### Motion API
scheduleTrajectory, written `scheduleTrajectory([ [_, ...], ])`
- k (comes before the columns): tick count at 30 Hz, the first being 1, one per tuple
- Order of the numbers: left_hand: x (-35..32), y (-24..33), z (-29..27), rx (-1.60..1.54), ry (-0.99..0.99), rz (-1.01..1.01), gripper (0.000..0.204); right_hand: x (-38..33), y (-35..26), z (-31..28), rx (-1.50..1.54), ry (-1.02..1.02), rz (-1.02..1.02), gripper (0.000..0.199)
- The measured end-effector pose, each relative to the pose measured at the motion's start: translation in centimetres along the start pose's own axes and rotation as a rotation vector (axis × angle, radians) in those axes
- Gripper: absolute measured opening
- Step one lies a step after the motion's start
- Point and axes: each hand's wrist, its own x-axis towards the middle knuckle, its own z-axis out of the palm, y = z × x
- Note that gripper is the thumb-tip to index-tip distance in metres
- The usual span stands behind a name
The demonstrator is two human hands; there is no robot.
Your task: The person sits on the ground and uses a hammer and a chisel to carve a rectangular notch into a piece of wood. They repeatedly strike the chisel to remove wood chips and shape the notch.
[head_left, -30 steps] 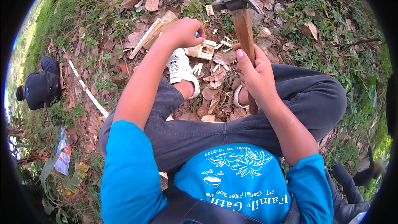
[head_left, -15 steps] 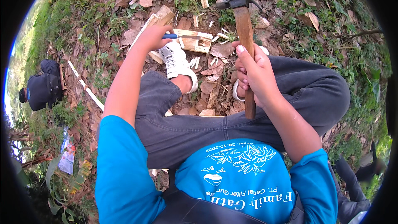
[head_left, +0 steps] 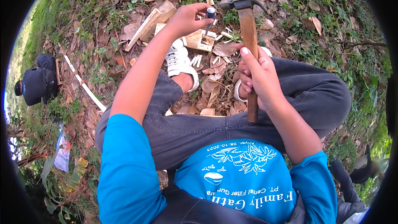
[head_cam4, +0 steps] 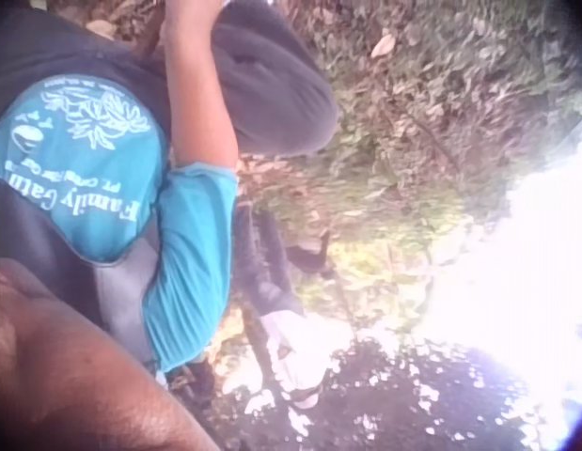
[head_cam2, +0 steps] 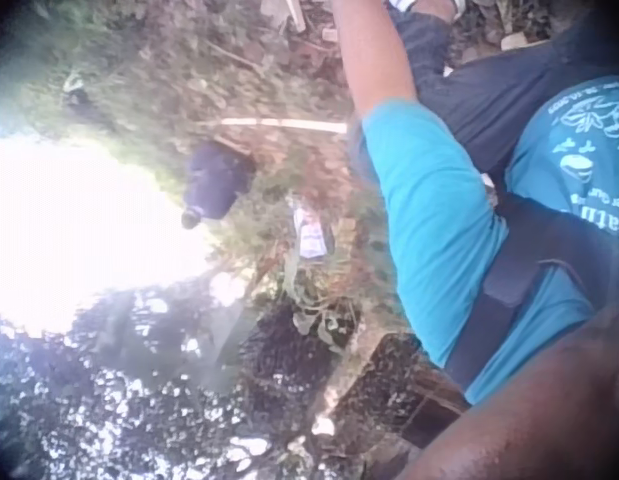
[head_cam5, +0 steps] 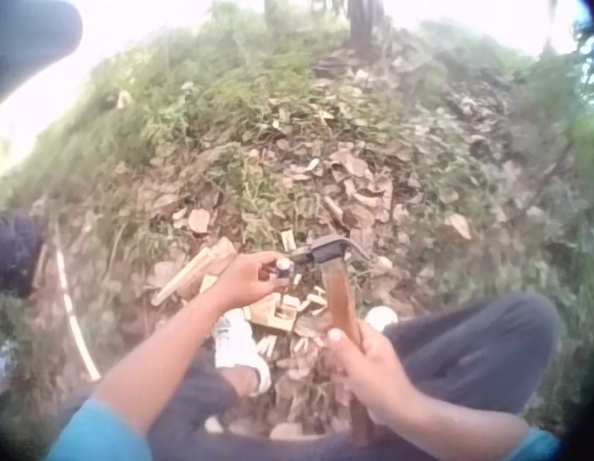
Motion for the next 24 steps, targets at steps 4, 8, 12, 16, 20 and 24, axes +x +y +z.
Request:
scheduleTrajectory([
  [4, -0.8, -0.3, 0.9, -0.012, 0.031, 0.057, 0.032, 0.1, 0.3, -0.4, 0.014, -0.018, -0.028, 0.033],
  [8, -1.2, 0.5, 1.0, 0.062, -0.012, 0.068, 0.028, -0.1, 0.0, -0.2, 0.041, -0.031, -0.017, 0.032],
  [12, -1.2, 0.2, 1.4, 0.078, -0.039, 0.132, 0.025, -0.3, -0.1, -0.3, -0.002, -0.066, -0.019, 0.031],
  [16, -0.8, -0.5, 1.9, 0.036, -0.035, 0.131, 0.021, 0.1, 0.5, -0.6, -0.242, -0.001, -0.324, 0.031],
  [20, -0.5, -0.6, 2.2, -0.041, -0.092, 0.018, 0.019, 0.5, 0.4, -0.8, -0.446, 0.087, -0.612, 0.030],
  [24, -0.3, -1.9, 2.2, 0.033, -0.092, 0.080, 0.025, 3.8, 2.1, -1.2, -0.791, 0.089, -0.419, 0.025],
])
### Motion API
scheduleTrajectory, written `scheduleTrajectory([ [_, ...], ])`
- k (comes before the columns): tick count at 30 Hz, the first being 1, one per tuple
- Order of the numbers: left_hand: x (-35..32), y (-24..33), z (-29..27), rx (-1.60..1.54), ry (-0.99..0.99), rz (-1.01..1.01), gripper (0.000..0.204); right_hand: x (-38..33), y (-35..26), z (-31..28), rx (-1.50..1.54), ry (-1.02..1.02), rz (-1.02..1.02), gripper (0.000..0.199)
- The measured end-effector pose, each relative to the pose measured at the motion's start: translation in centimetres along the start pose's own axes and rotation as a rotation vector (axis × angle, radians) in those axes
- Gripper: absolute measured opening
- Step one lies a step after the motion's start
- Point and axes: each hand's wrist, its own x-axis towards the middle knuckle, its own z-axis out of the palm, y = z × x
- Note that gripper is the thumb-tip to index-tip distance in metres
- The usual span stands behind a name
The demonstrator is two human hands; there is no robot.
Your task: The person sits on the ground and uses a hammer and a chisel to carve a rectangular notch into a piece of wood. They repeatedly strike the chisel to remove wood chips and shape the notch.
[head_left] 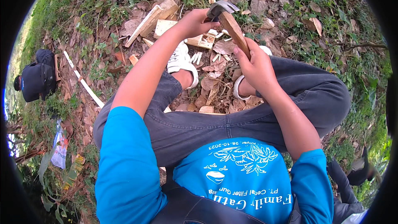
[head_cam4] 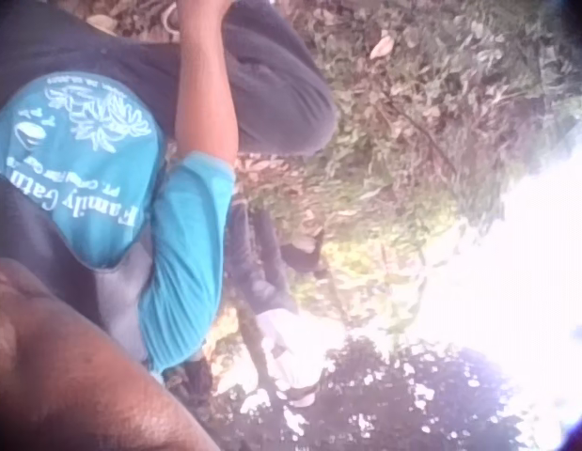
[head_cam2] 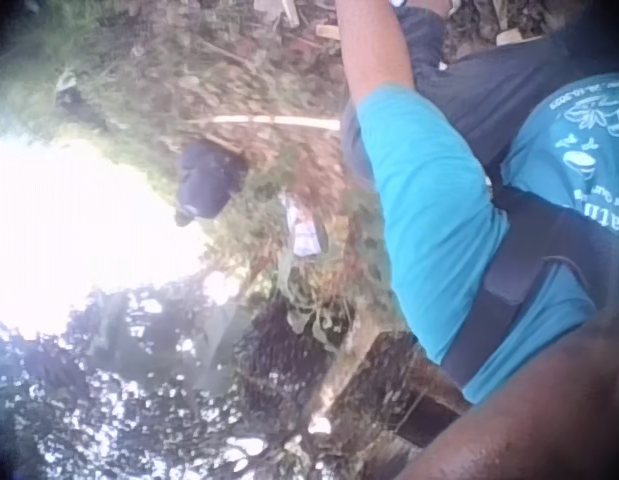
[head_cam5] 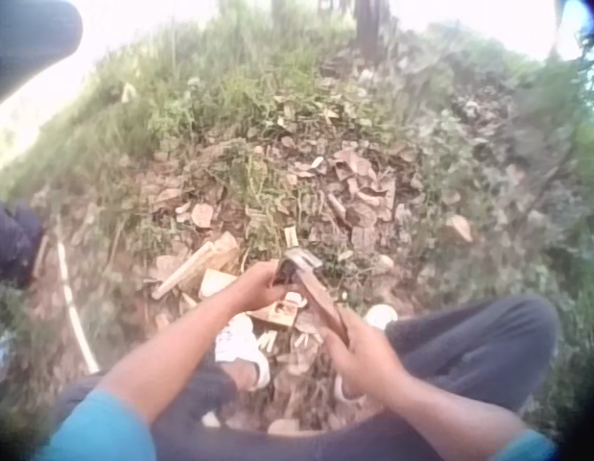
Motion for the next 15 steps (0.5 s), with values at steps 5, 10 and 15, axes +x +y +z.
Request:
scheduleTrajectory([
  [5, -0.8, -0.7, 0.4, -0.240, 0.049, -0.006, 0.022, -1.8, -2.9, -0.4, 0.272, 0.178, -0.234, 0.025],
  [10, -0.3, 0.1, -1.2, -0.024, -0.015, -0.093, 0.027, -0.6, 0.5, -0.6, 0.093, 0.065, 0.011, 0.021],
  [15, -0.7, -0.3, -0.8, -0.099, 0.018, -0.086, 0.022, -0.8, -2.1, -0.3, 0.196, 0.094, -0.058, 0.025],
])
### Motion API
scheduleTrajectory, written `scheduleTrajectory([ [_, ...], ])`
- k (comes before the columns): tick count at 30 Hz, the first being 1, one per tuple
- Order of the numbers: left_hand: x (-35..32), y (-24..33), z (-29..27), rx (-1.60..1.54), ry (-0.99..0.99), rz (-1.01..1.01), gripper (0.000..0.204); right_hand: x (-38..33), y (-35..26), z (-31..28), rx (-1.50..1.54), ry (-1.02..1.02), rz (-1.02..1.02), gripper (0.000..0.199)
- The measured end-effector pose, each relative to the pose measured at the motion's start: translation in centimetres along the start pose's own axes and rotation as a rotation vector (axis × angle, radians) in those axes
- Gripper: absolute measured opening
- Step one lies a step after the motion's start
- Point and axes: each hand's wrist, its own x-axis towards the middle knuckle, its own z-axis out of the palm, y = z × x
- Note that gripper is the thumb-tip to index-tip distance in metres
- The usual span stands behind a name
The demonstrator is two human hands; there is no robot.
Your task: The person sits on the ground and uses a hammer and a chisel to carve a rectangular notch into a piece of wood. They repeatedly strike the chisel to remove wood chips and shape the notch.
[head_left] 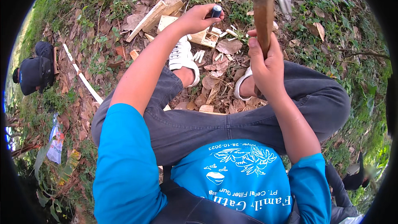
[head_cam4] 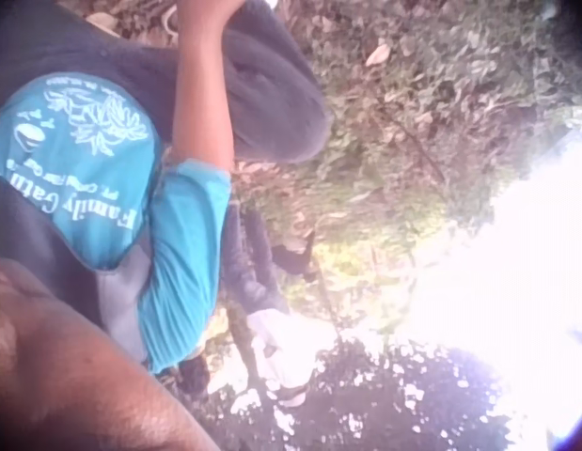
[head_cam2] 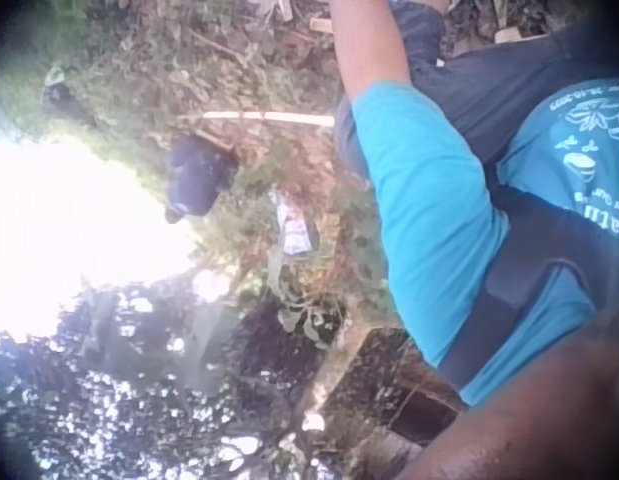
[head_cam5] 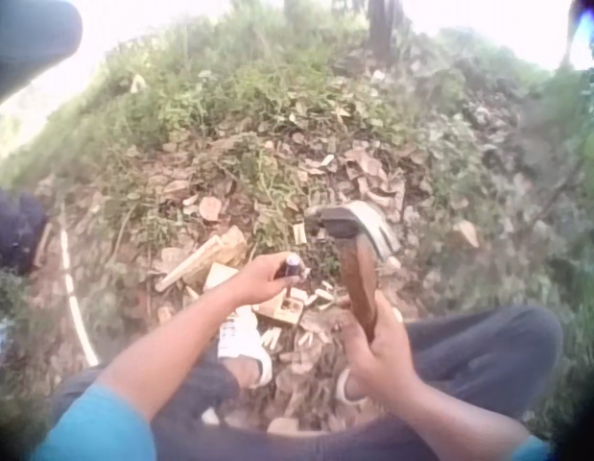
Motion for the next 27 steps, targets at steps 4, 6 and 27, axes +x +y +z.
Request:
scheduleTrajectory([
  [4, 0.6, -0.5, 0.7, 0.293, 0.161, 0.103, 0.029, 0.1, 3.5, 0.3, -0.064, -0.177, 0.087, 0.031],
  [6, 0.7, -1.2, 0.8, 0.259, 0.283, 0.022, 0.034, -0.5, 2.9, 0.3, -0.056, -0.193, 0.126, 0.037],
  [27, 13.9, -7.7, 1.7, 0.070, 0.443, -0.495, 0.046, 0.1, -2.2, -5.5, 0.644, -0.165, 0.499, 0.042],
])
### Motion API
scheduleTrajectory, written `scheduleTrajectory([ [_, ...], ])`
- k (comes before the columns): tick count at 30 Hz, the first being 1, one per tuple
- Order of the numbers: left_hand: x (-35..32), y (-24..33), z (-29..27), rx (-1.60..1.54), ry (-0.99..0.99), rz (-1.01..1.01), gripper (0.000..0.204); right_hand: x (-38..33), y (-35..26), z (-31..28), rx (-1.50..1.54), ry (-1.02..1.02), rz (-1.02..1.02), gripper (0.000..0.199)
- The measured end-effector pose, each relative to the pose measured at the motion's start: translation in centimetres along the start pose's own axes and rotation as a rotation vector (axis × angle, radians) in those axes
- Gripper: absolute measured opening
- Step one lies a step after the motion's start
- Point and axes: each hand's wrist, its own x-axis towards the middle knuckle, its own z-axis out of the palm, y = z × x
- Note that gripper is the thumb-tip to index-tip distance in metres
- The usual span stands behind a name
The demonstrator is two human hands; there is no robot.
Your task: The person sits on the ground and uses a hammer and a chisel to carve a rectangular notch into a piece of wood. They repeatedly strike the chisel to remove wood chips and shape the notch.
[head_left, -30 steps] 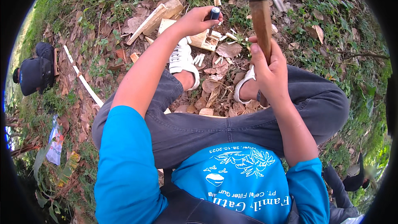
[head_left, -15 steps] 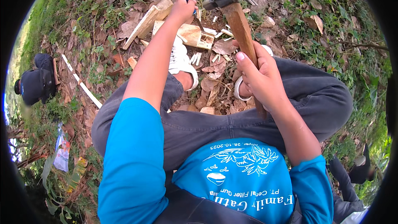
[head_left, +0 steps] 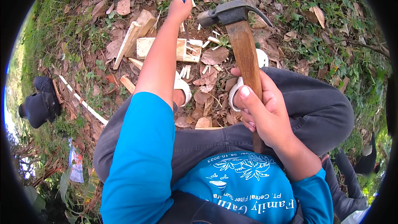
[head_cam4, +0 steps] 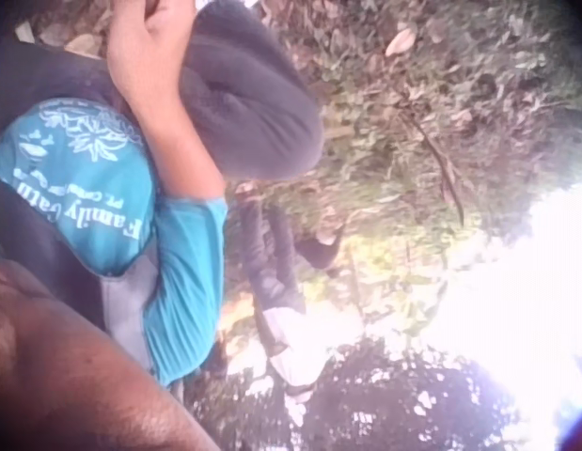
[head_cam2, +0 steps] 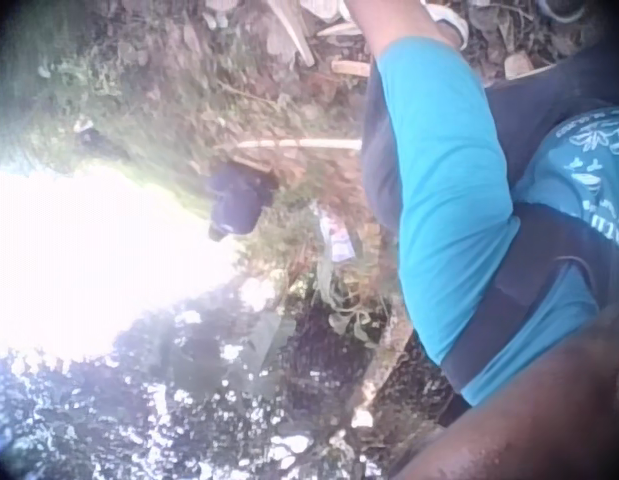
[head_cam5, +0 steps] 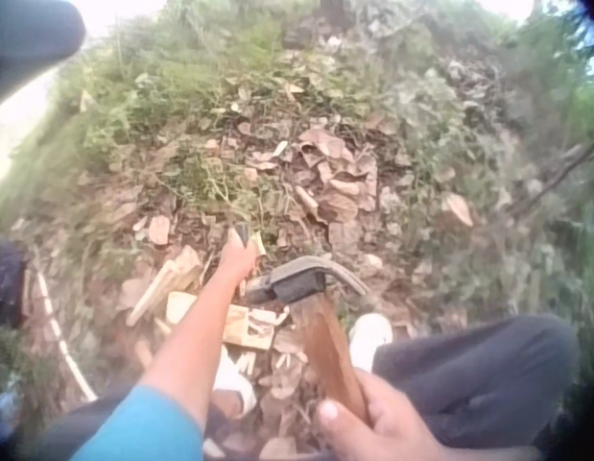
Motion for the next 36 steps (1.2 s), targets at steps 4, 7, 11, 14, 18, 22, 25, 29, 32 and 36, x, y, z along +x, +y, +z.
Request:
scheduleTrajectory([
  [4, 1.1, -0.3, 2.6, 0.121, -0.052, 0.070, 0.050, 0.2, -0.8, -0.9, 0.090, -0.028, 0.092, 0.043],
  [7, 1.3, 0.4, 6.1, 0.243, -0.144, 0.170, 0.051, 0.5, -1.0, -1.0, 0.116, 0.013, 0.125, 0.043],
  [11, 1.7, -7.4, 12.3, 0.519, -0.187, 0.525, 0.048, 0.0, -1.1, 0.1, 0.081, -0.070, 0.133, 0.043],
  [14, -3.0, 0.1, 13.7, 0.612, -0.337, 0.665, 0.045, 0.1, -1.0, -1.3, 0.130, 0.017, 0.099, 0.042],
  [18, -5.2, -0.4, 12.2, 0.505, -0.409, 0.367, 0.040, -0.4, -0.8, -0.6, 0.117, -0.036, 0.097, 0.041],
  [22, -8.7, 1.9, 13.3, 0.488, -0.413, 0.419, 0.037, -0.6, -0.5, -0.6, 0.131, 0.001, 0.056, 0.040],
  [25, -13.4, -1.9, 16.2, 0.446, -0.443, 0.496, 0.030, -1.3, -0.5, -0.3, 0.104, 0.005, 0.027, 0.038],
  [29, -16.1, -10.5, 18.3, -0.188, -0.373, 0.405, 0.027, -1.8, 0.1, 0.7, 0.081, -0.037, 0.049, 0.037],
  [32, -17.5, -5.2, 13.6, -0.220, -0.438, 0.495, 0.029, -1.5, 0.5, -0.3, 0.103, -0.029, 0.024, 0.037],
  [36, -17.3, 4.5, 7.8, -0.015, -0.146, 0.231, 0.023, -1.8, 0.3, 0.0, 0.106, -0.059, 0.039, 0.035],
])
